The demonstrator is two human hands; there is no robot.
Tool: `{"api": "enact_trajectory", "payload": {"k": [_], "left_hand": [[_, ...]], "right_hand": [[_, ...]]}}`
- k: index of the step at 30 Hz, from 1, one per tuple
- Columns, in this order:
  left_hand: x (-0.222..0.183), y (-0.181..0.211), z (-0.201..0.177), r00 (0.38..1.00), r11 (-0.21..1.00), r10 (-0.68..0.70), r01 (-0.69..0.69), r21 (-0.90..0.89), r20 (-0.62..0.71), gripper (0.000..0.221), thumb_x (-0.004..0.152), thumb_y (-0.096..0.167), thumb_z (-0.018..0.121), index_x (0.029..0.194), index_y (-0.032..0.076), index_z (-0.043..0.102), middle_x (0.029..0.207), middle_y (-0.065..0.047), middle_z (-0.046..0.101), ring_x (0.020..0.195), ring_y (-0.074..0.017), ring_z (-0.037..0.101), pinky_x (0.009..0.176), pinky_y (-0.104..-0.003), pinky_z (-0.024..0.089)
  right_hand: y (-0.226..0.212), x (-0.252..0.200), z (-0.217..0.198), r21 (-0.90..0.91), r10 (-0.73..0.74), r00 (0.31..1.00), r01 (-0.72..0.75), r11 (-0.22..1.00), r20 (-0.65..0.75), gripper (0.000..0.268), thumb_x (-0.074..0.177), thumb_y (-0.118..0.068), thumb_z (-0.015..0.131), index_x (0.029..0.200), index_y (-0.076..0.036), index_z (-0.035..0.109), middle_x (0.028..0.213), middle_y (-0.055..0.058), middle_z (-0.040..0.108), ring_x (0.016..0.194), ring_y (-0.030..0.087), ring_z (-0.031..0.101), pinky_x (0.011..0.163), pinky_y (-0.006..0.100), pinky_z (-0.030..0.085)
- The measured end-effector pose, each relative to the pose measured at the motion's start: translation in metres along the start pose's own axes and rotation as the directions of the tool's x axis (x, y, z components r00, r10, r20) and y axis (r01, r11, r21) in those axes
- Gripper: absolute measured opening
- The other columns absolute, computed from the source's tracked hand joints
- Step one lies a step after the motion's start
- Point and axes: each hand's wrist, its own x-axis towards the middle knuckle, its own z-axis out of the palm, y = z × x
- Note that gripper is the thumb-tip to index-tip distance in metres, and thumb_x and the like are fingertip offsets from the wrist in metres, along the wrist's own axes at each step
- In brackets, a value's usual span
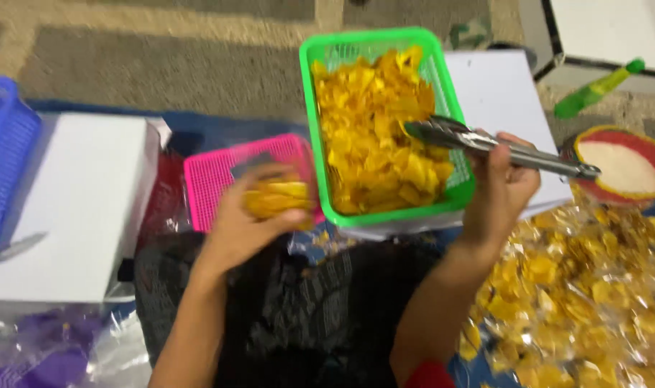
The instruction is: Packaging chips into small plastic bags using tongs and a digital scale
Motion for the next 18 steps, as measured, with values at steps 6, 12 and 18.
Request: {"api": "enact_trajectory", "payload": {"k": [6,12,18], "left_hand": [[0.074,0.047,0.055,0.936,0.717,0.051,-0.278,0.640,0.349,0.070,0.077,0.059,0.077,0.135,0.022,0.064,0.134,-0.006,0.071,0.115,-0.0312,0.069,0.090,-0.037,0.049],[0.081,0.047,0.078,0.924,0.728,0.002,-0.263,0.633,0.382,0.071,0.076,0.058,0.077,0.133,0.019,0.066,0.122,-0.004,0.077,0.104,-0.0214,0.075,0.080,-0.033,0.052],[0.079,0.039,0.078,0.902,0.760,0.007,-0.286,0.584,0.432,0.071,0.076,0.054,0.080,0.135,0.017,0.064,0.142,-0.004,0.066,0.129,-0.0228,0.064,0.102,-0.036,0.047]], "right_hand": [[-0.040,0.030,-0.008,0.077,-0.150,0.989,0.148,0.986,0.009,0.061,0.090,-0.050,0.083,0.121,-0.005,0.056,0.116,0.011,0.059,0.114,0.022,0.070,0.099,0.037,0.066],[-0.046,0.024,-0.026,0.032,-0.113,0.991,0.111,0.993,0.068,0.064,0.086,-0.052,0.084,0.119,-0.005,0.057,0.107,0.017,0.070,0.107,0.025,0.076,0.088,0.030,0.065],[-0.052,0.020,-0.030,-0.025,-0.054,0.980,0.060,0.998,0.191,0.049,0.089,-0.038,0.080,0.117,-0.005,0.058,0.107,0.015,0.071,0.106,0.025,0.076,0.098,0.034,0.065]]}}
